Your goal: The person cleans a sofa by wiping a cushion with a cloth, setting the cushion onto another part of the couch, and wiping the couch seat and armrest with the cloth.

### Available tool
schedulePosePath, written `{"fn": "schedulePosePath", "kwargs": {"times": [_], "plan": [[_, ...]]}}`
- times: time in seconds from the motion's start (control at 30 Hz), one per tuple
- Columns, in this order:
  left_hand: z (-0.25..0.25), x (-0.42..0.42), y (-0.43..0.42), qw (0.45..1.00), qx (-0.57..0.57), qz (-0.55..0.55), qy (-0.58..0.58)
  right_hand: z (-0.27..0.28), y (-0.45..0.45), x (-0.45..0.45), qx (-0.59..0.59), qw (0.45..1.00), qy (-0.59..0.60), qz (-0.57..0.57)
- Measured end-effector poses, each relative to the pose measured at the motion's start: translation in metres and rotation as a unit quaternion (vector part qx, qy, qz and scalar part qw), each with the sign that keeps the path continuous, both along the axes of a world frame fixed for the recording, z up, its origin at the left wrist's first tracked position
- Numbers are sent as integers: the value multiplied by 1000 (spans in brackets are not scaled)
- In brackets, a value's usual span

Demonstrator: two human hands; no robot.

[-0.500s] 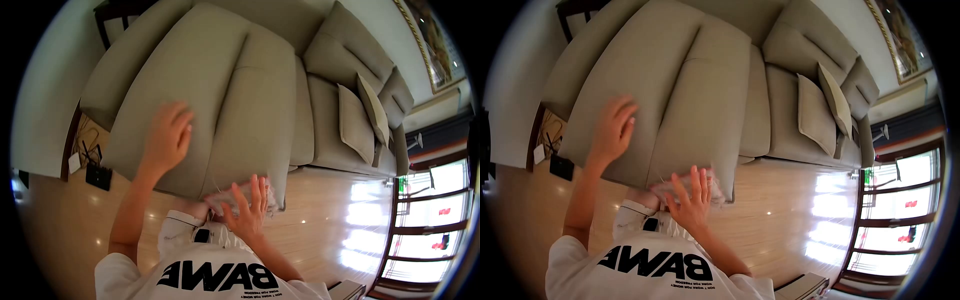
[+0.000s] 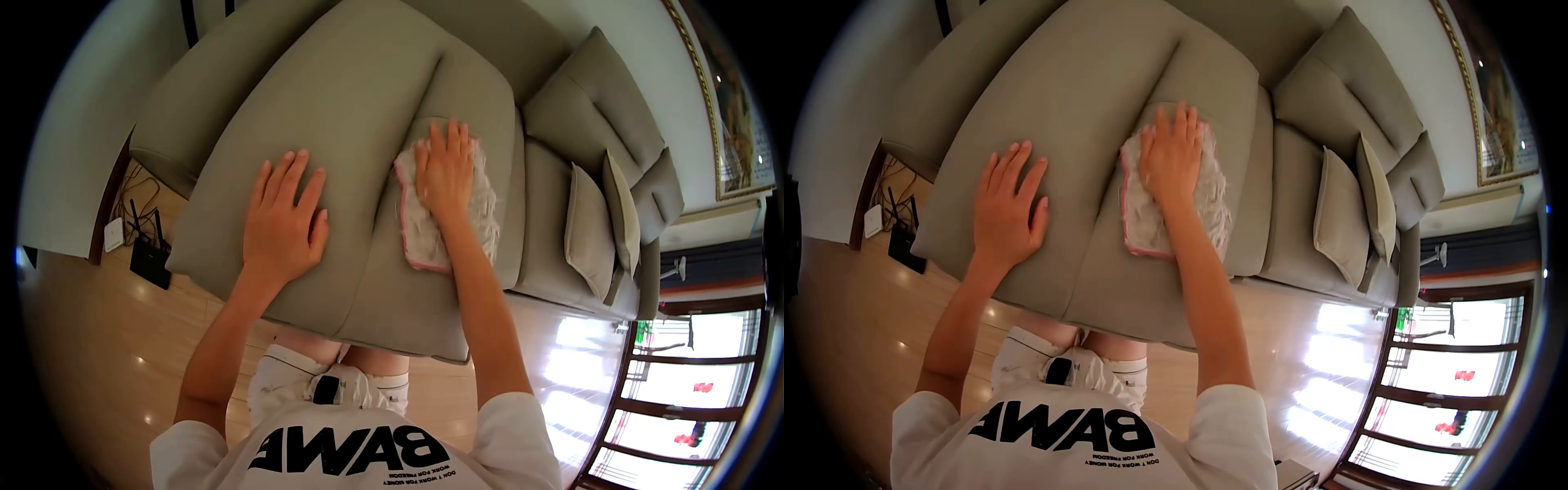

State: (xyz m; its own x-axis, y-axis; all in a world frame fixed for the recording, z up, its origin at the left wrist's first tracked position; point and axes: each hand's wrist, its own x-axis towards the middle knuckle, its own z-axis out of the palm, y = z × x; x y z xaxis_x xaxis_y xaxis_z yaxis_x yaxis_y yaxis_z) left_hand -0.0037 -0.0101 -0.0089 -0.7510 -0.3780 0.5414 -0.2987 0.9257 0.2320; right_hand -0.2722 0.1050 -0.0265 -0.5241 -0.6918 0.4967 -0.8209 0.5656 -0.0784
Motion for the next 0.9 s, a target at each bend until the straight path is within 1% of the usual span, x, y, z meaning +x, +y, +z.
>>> {"fn": "schedulePosePath", "kwargs": {"times": [0.07, 0.17, 0.27, 0.37, 0.47, 0.57, 0.63, 0.67, 0.7, 0.77, 0.87, 0.9], "plan": [[-4, -2, 1, 1000, 6, 0, 24, -7, -20, -23, 3, 999, 47, -22], [-7, 0, 2, 999, 16, -2, 43, -10, -32, -22, -1, 997, 65, -39], [-9, 3, 2, 999, 20, -3, 47, -18, -24, -2, 49, 998, 46, -2], [-8, 7, 4, 998, 19, -3, 57, -25, -14, 39, 49, 998, -9, 35], [-10, 7, 7, 998, 15, -2, 54, -8, 0, 58, 22, 996, -67, 49], [-7, 7, 4, 999, 11, -3, 44, 46, 22, 90, -46, 979, -191, 64], [-8, 7, 4, 999, 10, -5, 52, 80, 47, 115, -35, 972, -230, 24], [-10, 5, 5, 998, 10, -7, 56, 86, 57, 122, -29, 968, -249, 2], [-10, 5, 5, 999, 12, -2, 48, 80, 64, 124, -8, 984, -176, 31], [-7, 5, 8, 999, 16, 2, 29, 60, 77, 121, 36, 995, -30, 84], [-6, 5, 8, 1000, 10, 5, 19, 26, 73, 110, 113, 991, -17, 67], [-5, 4, 7, 1000, 7, 4, 18, 20, 67, 100, 115, 991, -20, 64]]}}
